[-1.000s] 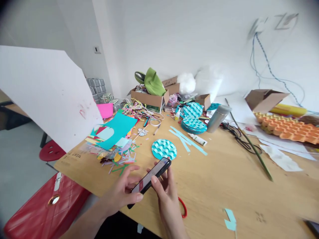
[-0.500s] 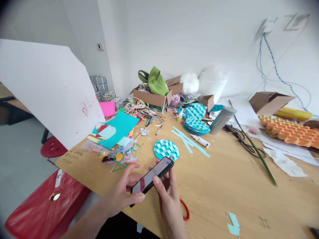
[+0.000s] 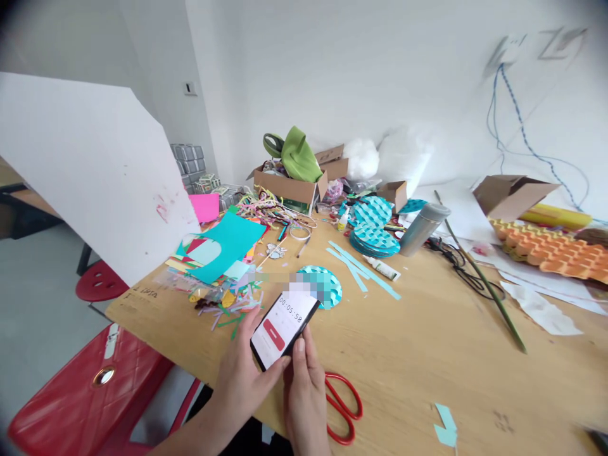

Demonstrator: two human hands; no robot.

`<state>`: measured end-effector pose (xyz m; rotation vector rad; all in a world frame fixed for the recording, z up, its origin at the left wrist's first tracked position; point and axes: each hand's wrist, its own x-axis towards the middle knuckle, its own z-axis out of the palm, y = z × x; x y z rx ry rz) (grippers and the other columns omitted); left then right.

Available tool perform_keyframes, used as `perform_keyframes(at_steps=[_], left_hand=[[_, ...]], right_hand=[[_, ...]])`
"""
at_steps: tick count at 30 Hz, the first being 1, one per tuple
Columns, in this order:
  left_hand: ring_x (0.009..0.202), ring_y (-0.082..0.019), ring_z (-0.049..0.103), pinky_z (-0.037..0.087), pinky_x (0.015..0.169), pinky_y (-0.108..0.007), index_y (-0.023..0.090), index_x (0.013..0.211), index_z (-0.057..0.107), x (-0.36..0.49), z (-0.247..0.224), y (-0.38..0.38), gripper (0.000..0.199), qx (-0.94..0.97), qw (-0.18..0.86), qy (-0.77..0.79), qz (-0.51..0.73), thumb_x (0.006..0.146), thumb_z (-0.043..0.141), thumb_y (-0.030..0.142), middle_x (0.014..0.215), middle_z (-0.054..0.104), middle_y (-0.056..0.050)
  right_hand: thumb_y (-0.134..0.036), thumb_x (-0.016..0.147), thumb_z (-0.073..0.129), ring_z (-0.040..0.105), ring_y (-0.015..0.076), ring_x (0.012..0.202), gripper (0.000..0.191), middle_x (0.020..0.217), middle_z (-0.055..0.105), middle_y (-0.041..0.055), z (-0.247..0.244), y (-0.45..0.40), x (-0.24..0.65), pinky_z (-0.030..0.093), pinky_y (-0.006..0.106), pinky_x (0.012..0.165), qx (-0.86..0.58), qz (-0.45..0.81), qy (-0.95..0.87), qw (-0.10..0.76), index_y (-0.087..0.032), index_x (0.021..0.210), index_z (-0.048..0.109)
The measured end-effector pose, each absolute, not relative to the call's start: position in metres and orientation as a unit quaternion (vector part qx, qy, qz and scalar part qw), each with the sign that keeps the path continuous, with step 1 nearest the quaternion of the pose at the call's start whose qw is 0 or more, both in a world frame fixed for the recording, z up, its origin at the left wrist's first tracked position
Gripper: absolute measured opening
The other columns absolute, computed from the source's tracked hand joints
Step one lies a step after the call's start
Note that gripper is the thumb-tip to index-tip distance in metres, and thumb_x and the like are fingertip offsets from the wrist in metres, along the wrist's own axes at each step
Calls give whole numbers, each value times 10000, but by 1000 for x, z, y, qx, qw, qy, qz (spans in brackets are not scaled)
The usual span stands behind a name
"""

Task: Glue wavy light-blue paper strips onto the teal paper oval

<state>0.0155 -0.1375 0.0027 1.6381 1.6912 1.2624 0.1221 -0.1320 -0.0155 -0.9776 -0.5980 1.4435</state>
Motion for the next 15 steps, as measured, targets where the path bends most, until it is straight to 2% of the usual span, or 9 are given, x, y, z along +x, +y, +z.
perform_keyframes(at_steps=[5, 10, 13, 15], left_hand=[[1337, -394, 411, 394, 1052, -537, 188, 1480, 206, 26, 4, -150, 994, 639, 262, 571, 444, 717, 753, 514, 1473, 396, -216], [1330, -395, 423, 394, 1065, -535, 233, 1513, 131, 40, 3, -159, 1109, 692, 328, 472, 436, 674, 760, 594, 1485, 388, -197], [1338, -381, 416, 375, 1081, -540, 261, 1521, 62, 45, -4, -158, 1095, 706, 388, 405, 433, 716, 719, 607, 1527, 315, -190], [1321, -371, 440, 382, 1073, -536, 261, 1517, 74, 44, -9, -154, 1009, 699, 419, 383, 434, 773, 660, 610, 1530, 301, -197]], right_hand=[[-544, 789, 672, 603, 270, 1177, 634, 1304, 625, 25, 2, -127, 134, 540, 439, 945, -437, 623, -191, 620, -313, 1361, 525], [-494, 724, 745, 706, 264, 943, 582, 1095, 735, 19, 10, -123, 175, 597, 426, 767, -443, 589, -148, 660, -317, 1261, 602], [-460, 666, 793, 724, 262, 814, 510, 987, 759, 42, 11, -131, 221, 602, 400, 678, -477, 547, -130, 676, -263, 1124, 686], [-443, 631, 817, 725, 257, 761, 467, 938, 764, 53, 14, -142, 261, 600, 370, 634, -517, 508, -132, 676, -237, 1039, 720]])
